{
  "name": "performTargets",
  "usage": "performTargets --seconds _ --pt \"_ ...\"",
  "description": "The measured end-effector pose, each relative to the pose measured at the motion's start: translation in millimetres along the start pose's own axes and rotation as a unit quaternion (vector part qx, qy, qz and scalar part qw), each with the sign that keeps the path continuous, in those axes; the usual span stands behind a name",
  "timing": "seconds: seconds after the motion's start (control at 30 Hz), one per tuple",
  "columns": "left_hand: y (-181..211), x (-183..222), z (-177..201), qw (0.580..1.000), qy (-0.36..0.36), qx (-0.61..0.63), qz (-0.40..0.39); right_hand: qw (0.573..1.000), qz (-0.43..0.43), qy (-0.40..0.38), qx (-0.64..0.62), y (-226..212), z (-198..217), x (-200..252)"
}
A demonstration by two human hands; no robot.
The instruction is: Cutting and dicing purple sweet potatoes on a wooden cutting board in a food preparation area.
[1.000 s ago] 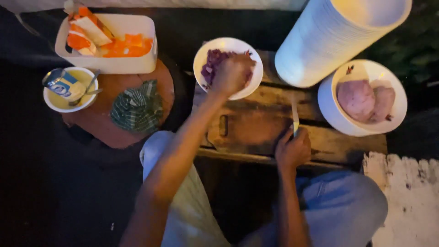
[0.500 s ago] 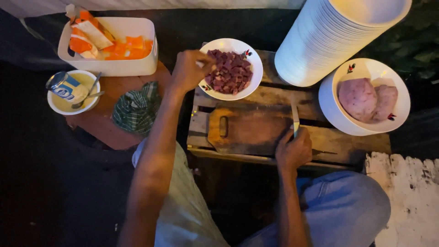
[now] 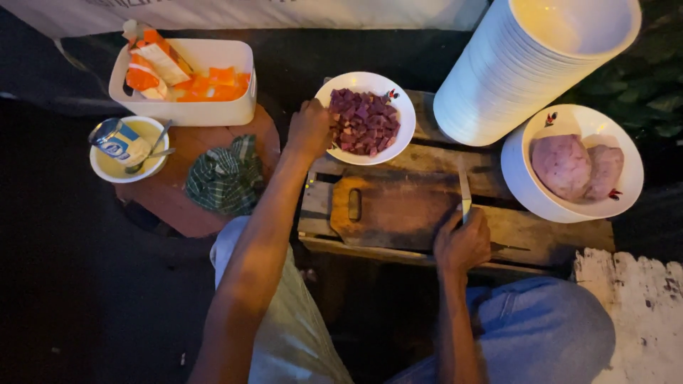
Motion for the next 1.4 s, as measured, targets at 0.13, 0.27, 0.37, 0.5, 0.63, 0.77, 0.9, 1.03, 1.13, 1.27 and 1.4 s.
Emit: performTargets --seconds 0.13,0.27,0.37,0.5,0.63,0.77,0.9,1.03,1.13,1.27,1.4 --pt "8 -1 5 1.000 0.001 -0.008 0.007 1.000 0.017 -0.008 0.003 -2 2 1" --pt "17 9 14 0.999 -0.015 0.024 0.031 1.000 0.022 -0.008 0.008 1 1 3" --pt "23 10 29 0.999 -0.020 0.020 0.043 1.000 0.012 -0.014 -0.001 -4 3 0" --pt "21 10 20 0.998 -0.054 0.024 0.004 1.000 -0.005 -0.022 0.006 3 -3 2" --pt "38 36 67 0.980 0.004 0.199 0.012 0.999 -0.013 -0.017 0.027 11 -11 5" --pt "63 55 82 0.927 0.014 0.376 -0.011 1.000 0.005 -0.016 0.016 3 -5 1" --pt "82 63 73 0.868 -0.017 0.495 -0.036 1.000 0.003 -0.016 0.014 5 -7 2" --pt "106 64 79 0.864 -0.032 0.498 -0.063 1.000 -0.004 -0.027 0.010 0 1 -1" --pt "113 68 67 0.825 -0.059 0.562 -0.024 1.000 -0.006 -0.022 0.015 5 -2 2" --pt "124 67 48 0.773 -0.074 0.629 -0.026 1.000 0.009 -0.015 -0.006 -2 5 0" --pt "128 68 43 0.750 -0.073 0.656 -0.030 1.000 0.018 0.000 -0.006 1 2 2"
Point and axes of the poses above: each hand's wrist, its own x-axis away from the middle knuckle, its own z-axis out of the back of the hand, y = z × x, the point moved 8 cm from there along -x, towards the middle knuckle, and after that the axes turned 5 degrees about -z, right-handed, at the moved point
